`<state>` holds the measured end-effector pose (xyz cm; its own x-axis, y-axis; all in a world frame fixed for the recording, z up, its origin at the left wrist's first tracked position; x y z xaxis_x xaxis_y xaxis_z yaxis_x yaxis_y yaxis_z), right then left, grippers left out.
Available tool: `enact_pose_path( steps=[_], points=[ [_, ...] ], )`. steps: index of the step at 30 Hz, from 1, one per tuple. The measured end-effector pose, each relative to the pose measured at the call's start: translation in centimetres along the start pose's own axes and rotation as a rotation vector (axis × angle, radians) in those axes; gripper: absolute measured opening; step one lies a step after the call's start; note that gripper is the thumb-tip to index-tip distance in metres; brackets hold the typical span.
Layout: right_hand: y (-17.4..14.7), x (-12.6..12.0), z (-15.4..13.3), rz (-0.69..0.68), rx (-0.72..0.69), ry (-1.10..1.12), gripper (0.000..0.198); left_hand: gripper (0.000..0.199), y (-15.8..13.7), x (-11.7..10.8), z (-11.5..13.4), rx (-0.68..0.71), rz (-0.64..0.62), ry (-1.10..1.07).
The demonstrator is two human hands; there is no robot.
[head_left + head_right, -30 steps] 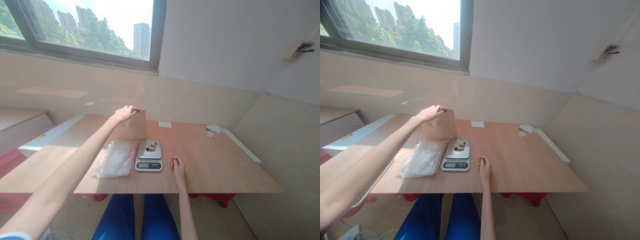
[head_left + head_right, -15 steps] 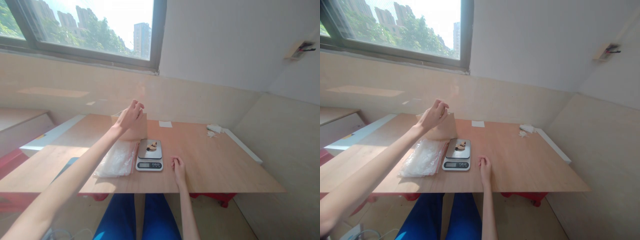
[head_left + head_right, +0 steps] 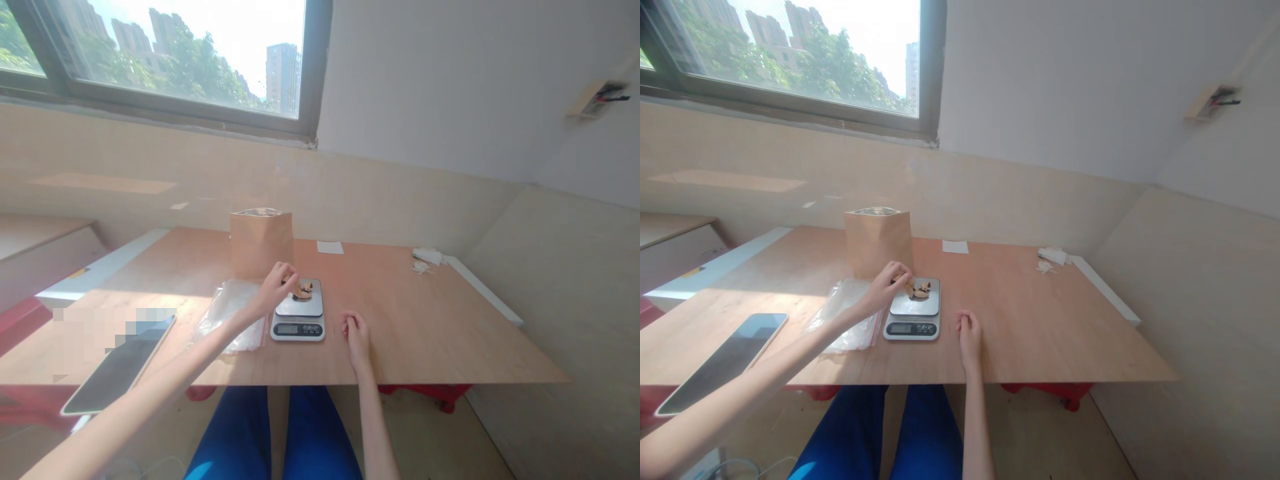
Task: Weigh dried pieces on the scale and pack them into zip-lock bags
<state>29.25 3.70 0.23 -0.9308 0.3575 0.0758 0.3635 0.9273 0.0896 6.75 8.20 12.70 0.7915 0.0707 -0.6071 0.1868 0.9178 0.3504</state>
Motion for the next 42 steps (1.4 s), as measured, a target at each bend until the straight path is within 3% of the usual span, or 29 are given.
enact_pose_path(
  steps=[6,10,14,17,21,23,25,28,34,42],
  points=[
    [0.0,0.0,-0.1,0.003,-0.002,0.001,0.016,0.027,-2.4,2.7,-3.1,-0.064,-0.106,-0.023],
    [-0.1,0.1,-0.2,-0.004,0.002,-0.013,0.017,0.024,-3.0,3.1,-3.3,0.057,-0.154,0.085],
    [-0.2,0.1,-0.3,0.0,0.005,-0.014,0.018,0.021,-2.9,2.8,-3.3,0.112,-0.107,0.21],
    [-0.2,0.1,-0.4,0.0,0.007,-0.003,0.017,0.023,-1.3,0.9,-2.1,0.12,-0.024,0.245],
    [-0.2,0.2,-0.4,0.006,0.014,0.025,0.017,0.027,3.4,-5.0,1.3,0.18,0.318,0.392],
    [-0.2,0.2,-0.4,0.01,0.021,0.032,0.016,0.029,6.1,-7.4,2.2,0.14,0.376,0.505],
    [-0.2,0.2,-0.4,0.009,0.024,0.035,0.016,0.03,8.4,-8.5,2.0,0.02,0.24,0.65],
    [-0.3,0.2,-0.5,0.006,0.028,0.04,0.017,0.032,10.0,-9.4,1.4,-0.08,0.129,0.698],
    [-0.3,0.3,-0.6,-0.002,0.04,0.043,0.017,0.047,9.8,-9.9,1.2,-0.236,0.035,0.746],
    [-0.2,0.2,-0.5,-0.007,-0.003,0.021,0.017,0.064,9.1,-9.9,1.1,-0.279,-0.124,0.78]
  ],
)
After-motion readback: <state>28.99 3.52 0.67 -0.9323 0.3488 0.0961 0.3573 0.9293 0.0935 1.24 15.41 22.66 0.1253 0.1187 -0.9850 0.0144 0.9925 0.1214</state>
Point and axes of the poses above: each hand's wrist, its own y-axis towards the middle knuckle, its own x-axis out of the palm, z = x × y, the point moved 5 cm from there along y, towards the middle knuckle
